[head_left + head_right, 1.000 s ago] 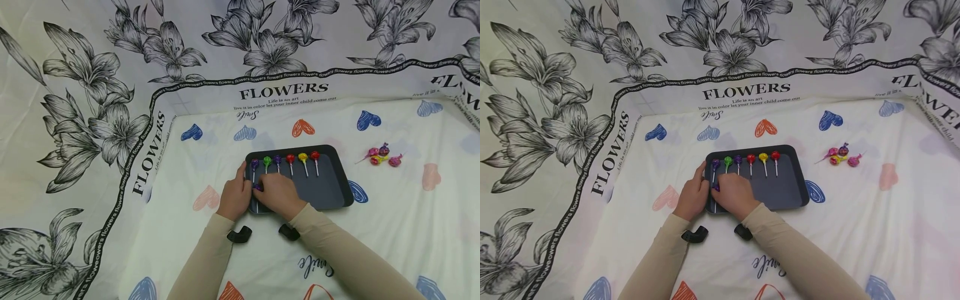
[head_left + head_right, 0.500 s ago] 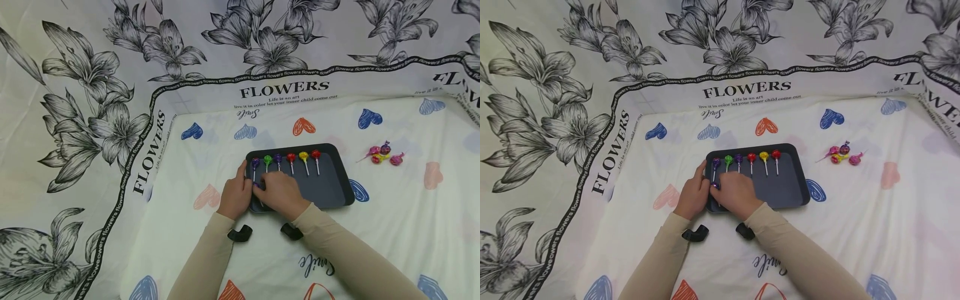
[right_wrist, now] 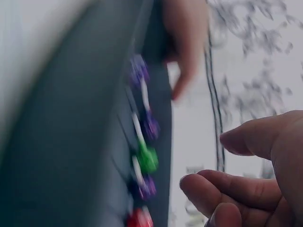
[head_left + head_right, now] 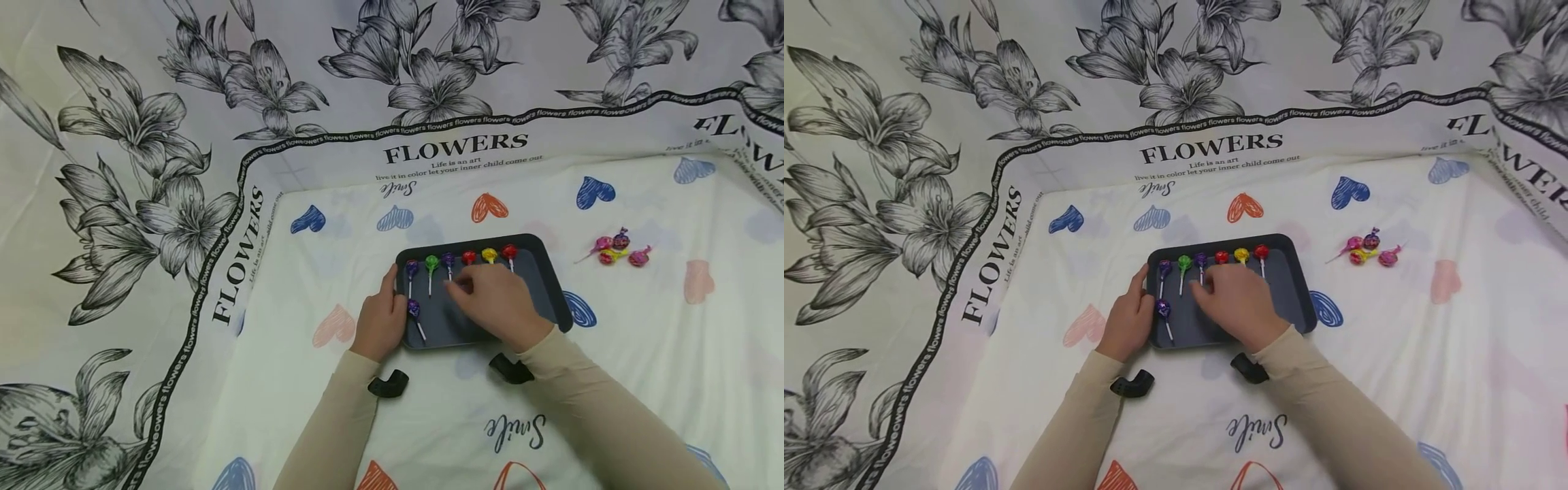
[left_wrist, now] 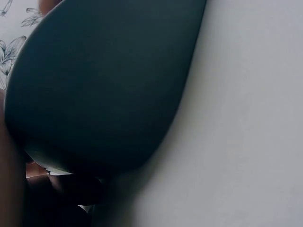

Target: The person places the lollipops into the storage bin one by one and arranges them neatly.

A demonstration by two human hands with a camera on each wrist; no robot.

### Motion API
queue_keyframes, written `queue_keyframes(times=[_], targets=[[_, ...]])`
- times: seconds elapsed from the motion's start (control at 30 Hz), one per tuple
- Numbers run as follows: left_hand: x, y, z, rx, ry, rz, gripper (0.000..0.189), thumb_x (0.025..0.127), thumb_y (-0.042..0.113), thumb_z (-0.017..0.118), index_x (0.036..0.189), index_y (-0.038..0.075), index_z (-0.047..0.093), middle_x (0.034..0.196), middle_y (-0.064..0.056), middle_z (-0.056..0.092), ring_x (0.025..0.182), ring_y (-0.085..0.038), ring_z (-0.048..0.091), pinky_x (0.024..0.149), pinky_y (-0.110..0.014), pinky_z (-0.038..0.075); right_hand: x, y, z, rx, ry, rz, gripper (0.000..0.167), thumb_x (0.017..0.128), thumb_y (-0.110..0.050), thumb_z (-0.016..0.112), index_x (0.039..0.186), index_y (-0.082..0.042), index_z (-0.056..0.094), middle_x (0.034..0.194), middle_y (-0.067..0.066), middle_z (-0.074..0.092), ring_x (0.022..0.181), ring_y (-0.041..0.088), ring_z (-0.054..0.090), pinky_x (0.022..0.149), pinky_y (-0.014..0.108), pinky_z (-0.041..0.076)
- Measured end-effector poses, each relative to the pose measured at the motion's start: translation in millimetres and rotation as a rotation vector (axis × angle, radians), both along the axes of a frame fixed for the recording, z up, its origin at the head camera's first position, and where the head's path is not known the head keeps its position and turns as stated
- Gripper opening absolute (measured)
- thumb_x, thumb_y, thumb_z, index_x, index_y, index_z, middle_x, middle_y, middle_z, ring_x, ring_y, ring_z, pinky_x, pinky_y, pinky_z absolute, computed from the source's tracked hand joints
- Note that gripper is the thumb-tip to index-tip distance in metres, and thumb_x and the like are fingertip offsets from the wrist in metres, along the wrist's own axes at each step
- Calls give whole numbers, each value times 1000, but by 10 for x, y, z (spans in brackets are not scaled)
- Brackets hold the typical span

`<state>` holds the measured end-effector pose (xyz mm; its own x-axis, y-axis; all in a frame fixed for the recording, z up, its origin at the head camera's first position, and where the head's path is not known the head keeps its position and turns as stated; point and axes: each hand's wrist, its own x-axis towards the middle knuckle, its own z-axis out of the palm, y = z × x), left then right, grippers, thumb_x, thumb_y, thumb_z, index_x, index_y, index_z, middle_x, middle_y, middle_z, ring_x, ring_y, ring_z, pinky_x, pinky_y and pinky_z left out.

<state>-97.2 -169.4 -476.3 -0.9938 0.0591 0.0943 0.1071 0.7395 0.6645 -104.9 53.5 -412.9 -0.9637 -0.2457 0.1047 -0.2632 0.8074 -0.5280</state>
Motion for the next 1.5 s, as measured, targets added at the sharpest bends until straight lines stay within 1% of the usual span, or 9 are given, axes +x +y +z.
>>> queue_keyframes(times=[0.17,0.23,0.47,0.6,0.83,1.03,1.2,1.37,1.5], targets=[[4,-3,7,8,-22,7,64,102,21,40,165,14,35,62,0,45,52,-17,41,55,-36,36,-108,387,91,-14,61,-96,32,99,-35,69,100,-6,82,81,5,75,69,20,64,55,35,49],[5,-4,8,9,-24,8,63,102,21,40,165,14,35,62,0,45,52,-17,40,55,-37,36,-134,523,124,-30,53,-133,34,99,-35,68,102,-4,81,85,8,75,72,23,64,57,35,49],[-1,10,4,10,-28,8,63,103,20,41,166,14,34,62,0,44,54,-17,40,57,-37,37,-157,911,155,-44,30,-208,40,101,-38,65,103,-1,78,82,12,72,72,27,61,54,34,44],[-15,47,-7,21,-28,0,64,103,21,41,166,14,34,62,-1,44,54,-18,40,58,-38,37,-153,1097,138,-28,12,-246,44,102,-41,62,107,0,78,92,16,75,78,30,64,58,36,46],[-23,85,-47,24,-29,1,64,102,21,40,166,16,33,61,0,43,56,-19,44,63,-38,40,-186,1325,76,-17,-14,-312,45,102,-44,60,109,-3,77,98,16,74,79,29,62,58,36,44],[-5,43,-52,21,-20,16,64,102,19,41,165,15,34,59,-1,41,54,-18,40,59,-38,38,-246,1450,-7,-5,-37,-324,40,101,-38,63,111,-1,76,103,20,74,88,34,65,62,41,48],[0,15,-40,17,-14,10,64,102,18,42,165,14,34,61,-3,45,60,-22,46,64,-40,41,-277,1603,-107,4,-33,-344,36,100,-32,64,111,0,75,106,22,74,90,37,66,63,45,49],[4,21,-31,26,-21,8,64,102,19,41,165,13,34,62,-1,43,58,-21,45,61,-39,40,-277,1737,-192,6,-37,-364,34,99,-26,62,114,3,73,110,26,71,97,42,65,73,56,50],[9,29,-24,26,-30,10,64,102,21,41,165,14,34,61,0,41,56,-19,42,58,-37,37,-290,1830,-235,8,-36,-397,34,95,-19,63,117,5,71,111,30,63,100,44,59,78,59,48]])
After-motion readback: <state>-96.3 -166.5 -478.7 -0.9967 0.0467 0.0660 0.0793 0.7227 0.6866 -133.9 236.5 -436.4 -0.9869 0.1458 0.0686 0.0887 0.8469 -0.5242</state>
